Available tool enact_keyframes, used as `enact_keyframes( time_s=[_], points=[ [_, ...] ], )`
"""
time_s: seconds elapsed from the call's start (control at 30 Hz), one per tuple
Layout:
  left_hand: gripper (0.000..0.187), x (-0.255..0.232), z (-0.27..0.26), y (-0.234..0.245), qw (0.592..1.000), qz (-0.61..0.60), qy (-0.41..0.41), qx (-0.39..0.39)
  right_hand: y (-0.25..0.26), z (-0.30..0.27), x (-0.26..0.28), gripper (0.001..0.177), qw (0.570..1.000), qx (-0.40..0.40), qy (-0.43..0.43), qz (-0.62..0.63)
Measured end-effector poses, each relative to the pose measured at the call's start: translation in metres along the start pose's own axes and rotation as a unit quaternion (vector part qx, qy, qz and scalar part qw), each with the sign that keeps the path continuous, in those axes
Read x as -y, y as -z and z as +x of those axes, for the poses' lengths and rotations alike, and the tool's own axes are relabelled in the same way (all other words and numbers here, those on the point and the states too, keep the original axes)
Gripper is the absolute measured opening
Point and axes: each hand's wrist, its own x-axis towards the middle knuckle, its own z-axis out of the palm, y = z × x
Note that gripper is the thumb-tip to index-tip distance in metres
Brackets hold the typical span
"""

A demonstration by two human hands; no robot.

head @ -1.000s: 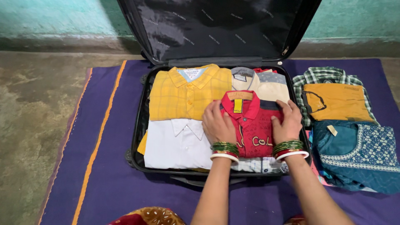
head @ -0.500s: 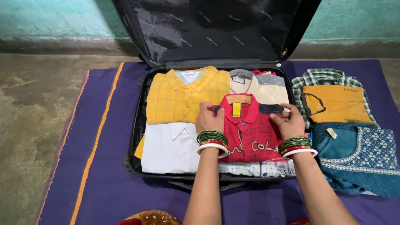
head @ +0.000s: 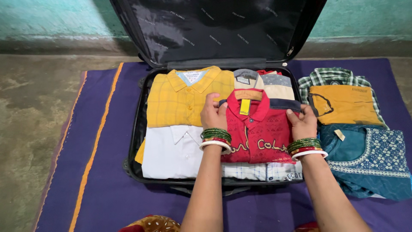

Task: The person packs clothes into a suitcase, folding and arranging shirts inside the open luggage by hand.

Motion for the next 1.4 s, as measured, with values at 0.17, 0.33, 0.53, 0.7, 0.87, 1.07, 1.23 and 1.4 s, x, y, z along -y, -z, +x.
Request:
enact_keyframes(
  time_s=[0.17,0.33,0.53,0.7,0.87,1.07,1.23,1.4],
  points=[
    [0.031,0.01,0.0,0.002,1.0,0.013,0.002,0.019,-0.004,-0.003,0.003,0.026,1.0,0.007,-0.02,-0.001],
    [0.045,-0.003,0.001,0.008,0.986,0.138,-0.01,0.089,-0.007,-0.01,0.029,0.034,0.998,0.007,-0.052,-0.028],
    [0.04,-0.007,0.008,0.019,0.971,0.184,0.066,0.135,0.001,-0.014,0.047,0.03,0.972,0.107,-0.185,0.094],
    [0.04,-0.022,0.006,0.035,0.965,0.219,0.053,0.138,0.009,-0.017,0.04,0.038,0.953,0.124,-0.202,0.188],
    [0.031,-0.044,0.014,0.044,0.962,0.242,0.015,0.124,0.017,-0.007,0.023,0.037,0.947,0.117,-0.184,0.237],
    [0.027,-0.03,0.022,0.022,0.983,0.049,0.044,0.172,0.009,0.001,0.027,0.033,0.95,0.106,-0.166,0.241],
    [0.027,-0.01,0.002,0.009,0.986,0.145,0.059,0.065,0.003,0.006,0.002,0.033,0.973,0.081,-0.16,0.143],
    [0.034,-0.008,0.001,0.005,0.985,0.152,0.067,0.051,0.005,0.002,-0.009,0.043,0.998,0.01,-0.059,-0.029]
  ],
)
